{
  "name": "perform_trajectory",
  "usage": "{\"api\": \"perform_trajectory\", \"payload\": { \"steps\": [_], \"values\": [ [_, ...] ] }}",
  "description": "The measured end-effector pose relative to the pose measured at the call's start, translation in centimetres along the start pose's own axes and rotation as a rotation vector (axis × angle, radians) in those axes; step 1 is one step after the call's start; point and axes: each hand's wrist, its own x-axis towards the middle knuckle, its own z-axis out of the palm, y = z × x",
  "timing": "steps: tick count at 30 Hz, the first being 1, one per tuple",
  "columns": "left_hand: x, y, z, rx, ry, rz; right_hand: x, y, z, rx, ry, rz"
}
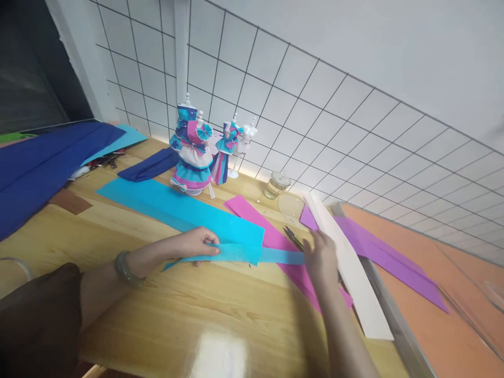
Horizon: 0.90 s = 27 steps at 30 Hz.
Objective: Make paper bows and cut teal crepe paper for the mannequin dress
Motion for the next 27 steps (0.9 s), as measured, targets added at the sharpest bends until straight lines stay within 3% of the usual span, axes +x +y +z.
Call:
{"api": "perform_trajectory", "payload": {
  "steps": [2,5,7,9,13,17,22,27],
  "values": [
    [0.1,-0.1,0.0,0.047,0.017,0.021,-0.8,-4.6,1.0,0.081,-0.071,-0.141],
    [0.3,-0.1,0.0,0.147,0.045,0.152,-1.9,-11.0,1.8,0.298,-0.338,-0.364],
    [0.3,0.0,-0.1,0.185,0.062,0.201,-2.1,-13.8,1.9,0.465,-0.515,-0.407],
    [0.2,0.2,-0.4,0.169,0.057,0.206,-1.9,-15.2,2.2,0.554,-0.609,-0.376],
    [0.0,0.2,-1.5,0.015,0.017,0.156,-1.0,-14.6,3.3,0.623,-0.683,-0.225],
    [0.0,0.1,-2.6,-0.15,0.127,0.033,-0.8,-12.6,4.2,0.677,-0.635,-0.077],
    [0.5,-0.3,-3.3,-0.391,0.306,0.115,-1.2,-10.8,4.3,0.775,-0.614,0.086],
    [1.2,-1.2,-3.9,-0.354,0.447,0.234,-1.3,-10.2,4.4,0.796,-0.579,0.143]
  ]
}}
